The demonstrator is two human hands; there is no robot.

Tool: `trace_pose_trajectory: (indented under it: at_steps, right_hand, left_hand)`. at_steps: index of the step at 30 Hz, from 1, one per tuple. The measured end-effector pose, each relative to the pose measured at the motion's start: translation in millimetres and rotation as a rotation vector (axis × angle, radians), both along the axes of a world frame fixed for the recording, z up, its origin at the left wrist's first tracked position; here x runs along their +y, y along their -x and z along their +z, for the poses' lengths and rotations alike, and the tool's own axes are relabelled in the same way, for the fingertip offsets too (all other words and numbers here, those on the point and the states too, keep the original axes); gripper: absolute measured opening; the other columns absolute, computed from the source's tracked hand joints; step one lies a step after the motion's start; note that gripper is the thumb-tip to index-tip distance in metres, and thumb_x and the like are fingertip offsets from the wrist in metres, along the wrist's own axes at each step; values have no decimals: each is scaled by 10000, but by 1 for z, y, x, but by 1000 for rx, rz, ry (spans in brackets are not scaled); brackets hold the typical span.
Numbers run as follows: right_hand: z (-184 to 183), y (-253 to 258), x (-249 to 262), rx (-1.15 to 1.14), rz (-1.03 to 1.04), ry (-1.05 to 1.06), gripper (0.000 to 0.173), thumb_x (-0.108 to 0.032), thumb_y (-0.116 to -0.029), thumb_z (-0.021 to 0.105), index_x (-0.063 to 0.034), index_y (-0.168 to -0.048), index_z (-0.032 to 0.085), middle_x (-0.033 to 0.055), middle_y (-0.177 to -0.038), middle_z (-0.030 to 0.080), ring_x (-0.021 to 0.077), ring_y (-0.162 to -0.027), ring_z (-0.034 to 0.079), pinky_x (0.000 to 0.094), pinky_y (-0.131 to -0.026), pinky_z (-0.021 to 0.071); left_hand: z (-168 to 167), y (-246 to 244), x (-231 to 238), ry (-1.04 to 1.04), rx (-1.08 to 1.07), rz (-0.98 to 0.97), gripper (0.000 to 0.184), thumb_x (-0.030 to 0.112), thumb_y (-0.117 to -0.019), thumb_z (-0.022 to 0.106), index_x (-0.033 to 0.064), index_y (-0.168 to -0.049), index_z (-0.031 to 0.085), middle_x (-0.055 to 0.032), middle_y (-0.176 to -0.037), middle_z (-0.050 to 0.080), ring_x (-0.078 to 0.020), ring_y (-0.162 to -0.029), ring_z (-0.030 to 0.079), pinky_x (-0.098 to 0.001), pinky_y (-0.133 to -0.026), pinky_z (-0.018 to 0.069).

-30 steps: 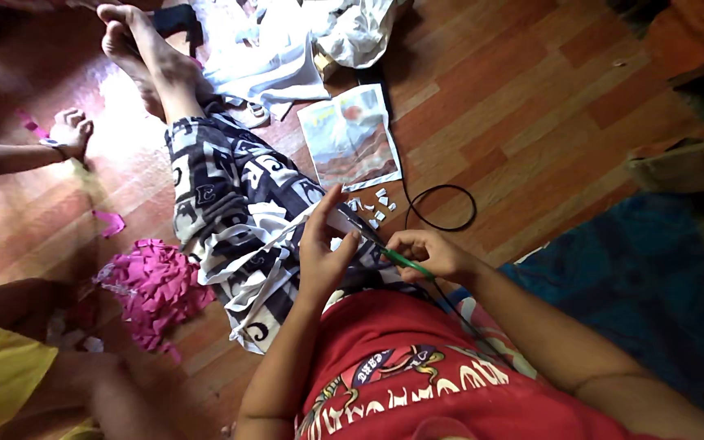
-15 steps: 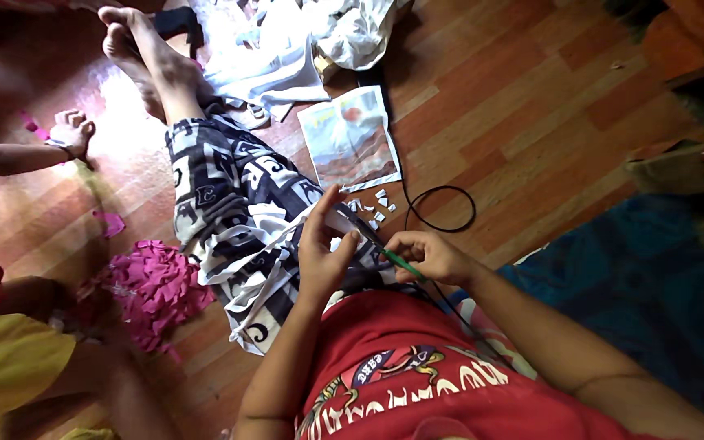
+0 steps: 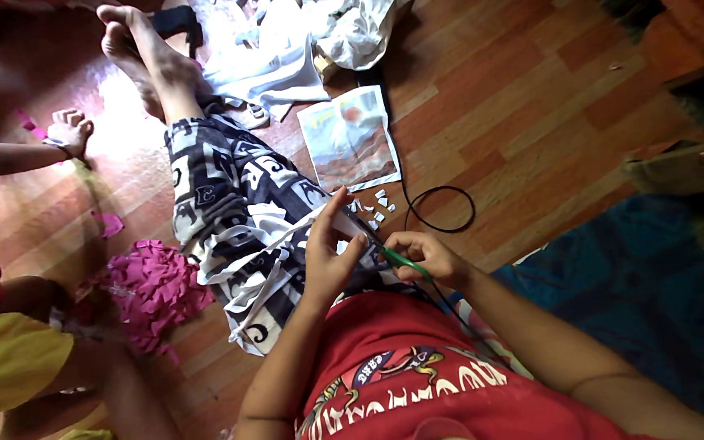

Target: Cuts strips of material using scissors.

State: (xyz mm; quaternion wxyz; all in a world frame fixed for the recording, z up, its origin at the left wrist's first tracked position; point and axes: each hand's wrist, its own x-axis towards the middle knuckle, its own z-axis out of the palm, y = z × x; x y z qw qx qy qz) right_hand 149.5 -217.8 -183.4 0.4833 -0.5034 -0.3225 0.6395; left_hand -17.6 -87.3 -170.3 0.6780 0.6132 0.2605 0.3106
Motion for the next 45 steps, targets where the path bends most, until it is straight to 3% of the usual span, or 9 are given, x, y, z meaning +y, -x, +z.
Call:
trace_pose_trajectory:
  at_steps: [16, 20, 22, 25, 28, 33, 39, 41, 45]
  right_hand:
    - [9, 4, -2, -106, -135, -3, 192, -110, -801, 712, -124, -981, 647, -132, -711, 661, -45, -594, 607, 130, -576, 521]
    - [10, -5, 3, -322, -178, 83, 186, -161, -925, 635, -50, -1072, 612, -54, -701, 662, -8, -569, 599, 157, -533, 502]
    - [7, -14, 5, -624, -93, 219, 254, -227, -1016, 635, -5, -1139, 624, 57, -786, 688, 120, -659, 650, 314, -626, 558]
    - [3, -20, 9, -966, 30, 468, 446, -394, -994, 665, -10, -1221, 658, 222, -991, 697, 391, -899, 674, 628, -815, 521]
    - [5, -16, 13, -1046, 74, 485, 530, -351, -931, 757, 20, -1287, 631, 277, -1211, 622, 455, -1113, 603, 658, -949, 463]
    - [6, 10, 23, -986, 152, 182, 582, -195, -849, 828, 8, -1337, 586, 273, -1251, 572, 395, -1020, 617, 564, -873, 520]
    - [-7, 53, 45, -1044, 370, -63, 157, 21, -907, 615, 113, -1023, 666, 283, -1048, 653, 426, -1022, 644, 556, -934, 501]
    - [-15, 61, 58, -1095, 491, -24, 168, 57, -907, 568, 102, -1030, 673, 279, -1071, 651, 425, -1073, 631, 555, -970, 479]
    - [2, 62, 87, -1121, 786, 107, 196, 23, -926, 613, 55, -1094, 709, 271, -1167, 654, 437, -1155, 606, 589, -1013, 455]
  left_hand:
    - [3, 2, 0, -14, -7, 19, 671, -29, -875, 633, 32, -1508, 420, -86, -1444, 540, -43, -965, 646, -213, -813, 551]
    - [19, 13, 13, -13, -80, -29, 556, 125, -1007, 536, 34, -1532, 375, -49, -1464, 525, -45, -996, 646, -259, -844, 565]
    - [34, 24, 28, 5, -173, -36, 548, 208, -1028, 496, 19, -1527, 370, -49, -1457, 541, -115, -1082, 655, -350, -923, 572]
    - [68, 47, 54, -55, -260, -35, 564, 373, -1032, 507, 79, -1504, 416, -19, -1466, 534, -157, -1137, 643, -389, -947, 565]
    - [104, 75, 74, -159, -321, -10, 533, 384, -1040, 491, 118, -1498, 429, -15, -1501, 521, -190, -1174, 645, -396, -940, 571]
    - [159, 113, 94, -328, -289, 41, 724, 577, -984, 532, 140, -1539, 374, 0, -1552, 475, -202, -1273, 595, -428, -950, 567]
    - [231, 127, 111, -437, -283, 276, 437, 397, -1082, 258, 121, -1321, 498, -19, -1284, 643, -220, -1135, 670, -439, -877, 604]
    - [246, 128, 116, -439, -289, 391, 457, 305, -1087, 111, 102, -1113, 520, -41, -1060, 668, -221, -1009, 695, -462, -866, 606]
    - [259, 135, 118, -440, -395, 440, 451, 209, -1079, 128, 79, -960, 544, -51, -870, 656, -207, -912, 701, -461, -869, 608]
